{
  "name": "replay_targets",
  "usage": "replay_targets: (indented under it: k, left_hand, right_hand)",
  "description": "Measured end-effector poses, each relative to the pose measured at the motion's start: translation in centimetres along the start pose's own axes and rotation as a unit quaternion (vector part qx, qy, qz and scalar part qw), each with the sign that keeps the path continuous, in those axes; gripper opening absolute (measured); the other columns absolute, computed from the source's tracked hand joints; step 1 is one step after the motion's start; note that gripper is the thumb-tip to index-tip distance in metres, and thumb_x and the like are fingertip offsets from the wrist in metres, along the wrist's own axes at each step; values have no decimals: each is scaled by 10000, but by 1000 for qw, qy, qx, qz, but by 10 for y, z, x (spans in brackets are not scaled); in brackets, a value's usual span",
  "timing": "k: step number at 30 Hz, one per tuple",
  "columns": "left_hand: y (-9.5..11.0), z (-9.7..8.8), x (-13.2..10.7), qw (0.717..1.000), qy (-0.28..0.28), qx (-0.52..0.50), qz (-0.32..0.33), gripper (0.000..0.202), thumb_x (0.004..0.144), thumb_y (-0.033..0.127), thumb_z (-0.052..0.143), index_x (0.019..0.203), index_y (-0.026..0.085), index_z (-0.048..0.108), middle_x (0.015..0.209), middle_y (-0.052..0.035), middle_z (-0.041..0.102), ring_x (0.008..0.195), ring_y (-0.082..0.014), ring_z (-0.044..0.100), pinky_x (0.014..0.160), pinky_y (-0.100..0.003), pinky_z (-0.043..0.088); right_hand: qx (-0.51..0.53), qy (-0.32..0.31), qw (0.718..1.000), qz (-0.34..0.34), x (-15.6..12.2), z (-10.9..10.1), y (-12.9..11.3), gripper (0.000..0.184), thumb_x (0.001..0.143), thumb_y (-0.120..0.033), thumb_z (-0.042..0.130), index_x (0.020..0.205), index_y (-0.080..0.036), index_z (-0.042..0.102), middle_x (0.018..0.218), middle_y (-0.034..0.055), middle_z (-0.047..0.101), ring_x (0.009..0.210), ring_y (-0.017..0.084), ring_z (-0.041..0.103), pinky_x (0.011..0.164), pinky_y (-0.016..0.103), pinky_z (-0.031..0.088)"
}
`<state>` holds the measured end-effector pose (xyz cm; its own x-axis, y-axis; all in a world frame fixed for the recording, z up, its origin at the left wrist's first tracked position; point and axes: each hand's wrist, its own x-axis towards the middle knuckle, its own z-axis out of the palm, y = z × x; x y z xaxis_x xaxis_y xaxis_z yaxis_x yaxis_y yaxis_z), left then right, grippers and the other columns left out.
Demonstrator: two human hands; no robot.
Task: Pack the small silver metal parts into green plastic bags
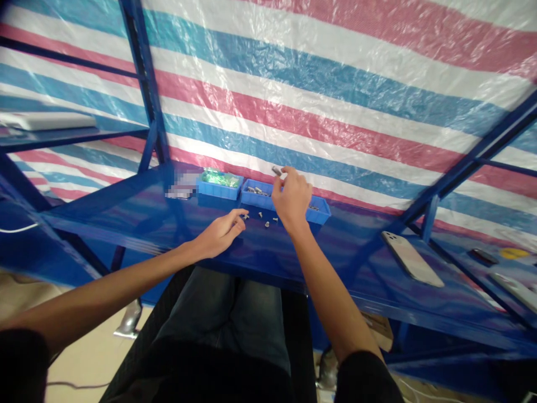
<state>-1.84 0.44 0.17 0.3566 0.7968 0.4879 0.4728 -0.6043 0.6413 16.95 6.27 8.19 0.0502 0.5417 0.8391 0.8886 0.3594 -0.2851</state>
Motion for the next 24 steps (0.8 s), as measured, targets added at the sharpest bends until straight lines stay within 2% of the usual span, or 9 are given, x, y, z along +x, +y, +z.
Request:
replay_targets:
  k: [1,2,3,6,10,14,17,20,24]
  left_hand:
    - [0,0,0,1000,3,5,1,386,925,386,331,1225,160,419,870,-42,615,852,-180,585,805,-327,439]
    - [0,0,0,1000,5,11,4,377,924,382,337,1219,164,425,862,-40,614,851,-181,582,808,-330,439]
    - [-1,1,0,1000,6,20,8,369,921,379,349,1211,166,431,854,-38,613,851,-183,577,811,-333,439]
    - [-3,2,1,997,13,69,24,341,894,369,415,1162,166,470,909,-56,609,908,-200,552,849,-354,433]
    - [-7,5,2,986,17,165,-1,306,851,350,481,1082,155,533,1077,-103,555,1040,-249,475,908,-415,403]
    - [-10,7,0,977,-27,210,-26,275,839,367,497,1024,178,572,1137,-104,535,1074,-274,453,879,-448,401]
    - [-10,9,-2,973,-45,228,-11,267,848,371,489,1021,186,573,1127,-100,556,1067,-268,469,869,-439,394]
    - [-10,10,-2,969,-43,242,-7,274,849,374,489,1036,189,564,1117,-98,569,1054,-267,479,852,-428,392]
    - [-11,10,-2,965,-46,260,-6,277,853,389,476,1036,197,555,1115,-90,574,1054,-274,481,822,-424,396]
  right_hand:
    - [-30,-86,995,40,3,7,3,296,792,-377,528,989,-156,533,728,75,617,780,262,597,738,430,439]
    - [-48,-143,985,80,6,11,6,327,764,-377,556,995,-146,536,725,84,631,771,274,603,712,421,444]
    - [-56,-161,979,112,9,12,10,338,764,-369,549,1017,-145,532,726,86,643,769,276,609,702,408,445]
    - [-55,-105,984,131,13,-4,21,355,768,-373,534,1054,-165,520,718,63,659,760,267,615,689,379,440]
    - [-21,-127,990,63,-10,-23,27,318,780,-357,526,1031,-162,537,651,27,636,664,227,608,631,322,426]
    - [19,-204,979,-9,-55,-4,29,194,807,-299,511,943,-176,576,595,4,600,602,192,582,616,302,423]
    - [14,-222,971,-91,-78,15,28,128,821,-232,495,886,-184,594,658,29,617,684,203,570,670,321,438]
    - [3,-215,965,-151,-88,22,27,113,812,-183,502,872,-182,598,760,64,631,745,216,555,709,340,444]
    - [-7,-220,964,-148,-90,23,29,118,800,-146,502,869,-173,594,824,92,628,792,230,554,744,356,454]
